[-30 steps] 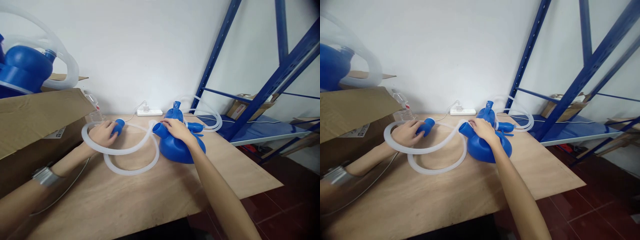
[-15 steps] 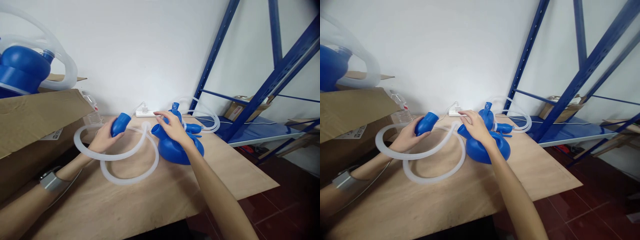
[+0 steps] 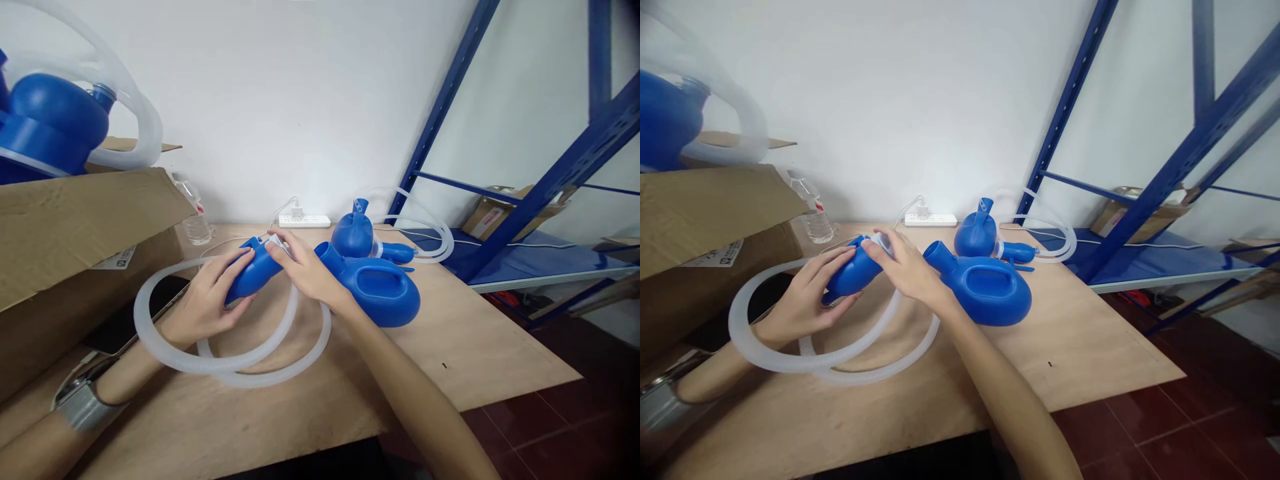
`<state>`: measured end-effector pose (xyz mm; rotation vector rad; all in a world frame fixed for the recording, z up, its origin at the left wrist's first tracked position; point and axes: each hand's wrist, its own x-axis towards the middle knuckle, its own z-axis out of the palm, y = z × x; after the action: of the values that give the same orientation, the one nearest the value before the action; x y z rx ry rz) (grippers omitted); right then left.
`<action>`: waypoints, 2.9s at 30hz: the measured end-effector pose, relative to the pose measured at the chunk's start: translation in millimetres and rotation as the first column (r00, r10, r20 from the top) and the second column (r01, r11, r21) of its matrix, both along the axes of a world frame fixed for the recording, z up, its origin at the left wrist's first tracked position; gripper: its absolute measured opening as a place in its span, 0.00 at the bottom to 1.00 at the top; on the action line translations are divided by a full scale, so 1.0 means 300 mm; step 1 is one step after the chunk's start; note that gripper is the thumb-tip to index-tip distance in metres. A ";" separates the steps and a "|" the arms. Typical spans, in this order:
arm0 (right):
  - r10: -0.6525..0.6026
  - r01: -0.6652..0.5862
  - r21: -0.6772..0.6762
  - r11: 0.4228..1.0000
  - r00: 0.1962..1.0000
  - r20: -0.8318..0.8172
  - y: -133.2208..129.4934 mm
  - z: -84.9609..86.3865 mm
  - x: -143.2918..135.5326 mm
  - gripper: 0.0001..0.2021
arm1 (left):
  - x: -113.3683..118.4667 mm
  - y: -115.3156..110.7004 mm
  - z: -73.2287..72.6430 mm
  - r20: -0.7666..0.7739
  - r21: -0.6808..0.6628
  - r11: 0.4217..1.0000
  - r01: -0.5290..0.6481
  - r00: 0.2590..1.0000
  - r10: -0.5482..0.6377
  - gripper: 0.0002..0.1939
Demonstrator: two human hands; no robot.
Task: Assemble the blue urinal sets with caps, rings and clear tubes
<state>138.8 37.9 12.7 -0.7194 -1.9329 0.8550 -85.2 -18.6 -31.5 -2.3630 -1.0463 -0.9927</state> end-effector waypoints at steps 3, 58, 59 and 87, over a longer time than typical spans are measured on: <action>-0.026 0.024 -0.047 0.999 0.999 -0.039 -0.018 -0.010 0.009 0.20 | 0.016 -0.009 0.004 -0.096 0.070 0.997 0.015 0.995 -0.009 0.40; -0.092 -0.209 -0.423 0.882 0.803 -0.589 -0.017 -0.135 -0.060 0.22 | 0.068 -0.043 -0.059 -0.275 0.183 0.967 -0.175 0.936 0.221 0.27; -0.090 -0.218 -0.421 0.880 0.795 -0.599 -0.018 -0.133 -0.060 0.21 | 0.066 -0.042 -0.057 -0.270 0.179 0.968 -0.175 0.938 0.219 0.28; -0.312 0.314 -0.062 0.947 0.865 -0.392 -0.075 -0.075 0.018 0.18 | 0.019 -0.018 -0.046 -0.085 0.080 0.931 -0.356 0.928 0.362 0.29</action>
<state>144.2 15.6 -9.8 -0.7649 -1.4061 0.7267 -79.6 -24.0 -45.4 -2.0437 -1.3270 -0.7532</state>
